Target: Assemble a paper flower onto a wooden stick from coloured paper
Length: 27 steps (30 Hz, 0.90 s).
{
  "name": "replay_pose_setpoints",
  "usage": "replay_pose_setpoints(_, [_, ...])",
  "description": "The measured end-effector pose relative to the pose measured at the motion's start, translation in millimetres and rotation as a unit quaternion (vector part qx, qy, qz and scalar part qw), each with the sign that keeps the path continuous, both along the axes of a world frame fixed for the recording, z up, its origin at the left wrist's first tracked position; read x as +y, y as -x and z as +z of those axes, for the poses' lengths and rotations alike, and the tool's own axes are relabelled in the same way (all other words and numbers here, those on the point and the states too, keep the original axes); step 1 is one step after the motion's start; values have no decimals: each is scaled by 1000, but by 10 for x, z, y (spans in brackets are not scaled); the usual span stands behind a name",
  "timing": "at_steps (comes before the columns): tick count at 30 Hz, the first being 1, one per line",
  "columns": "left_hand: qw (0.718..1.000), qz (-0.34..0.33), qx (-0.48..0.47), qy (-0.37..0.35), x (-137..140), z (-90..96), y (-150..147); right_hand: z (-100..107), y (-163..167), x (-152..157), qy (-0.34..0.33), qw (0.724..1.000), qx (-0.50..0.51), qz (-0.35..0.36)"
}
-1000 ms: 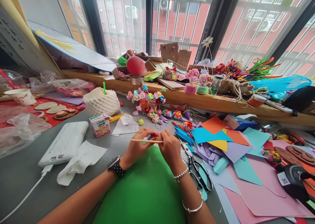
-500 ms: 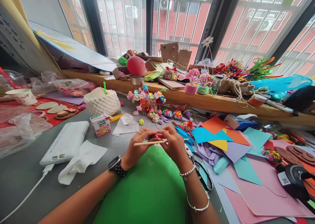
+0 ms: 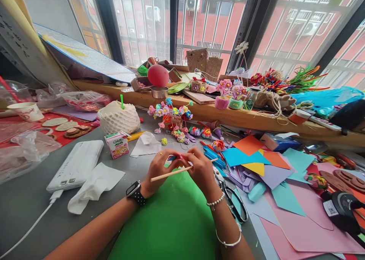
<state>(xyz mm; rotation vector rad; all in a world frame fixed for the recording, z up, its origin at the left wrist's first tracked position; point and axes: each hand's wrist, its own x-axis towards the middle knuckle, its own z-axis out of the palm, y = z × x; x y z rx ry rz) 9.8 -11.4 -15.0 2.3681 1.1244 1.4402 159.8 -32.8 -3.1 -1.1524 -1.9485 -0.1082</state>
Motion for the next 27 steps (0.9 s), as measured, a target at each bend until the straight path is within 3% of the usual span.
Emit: replay_pose_setpoints(27, [999,-24,-17,44,-3,-5,8,33,-24,-6,-5,1000,-2,-1])
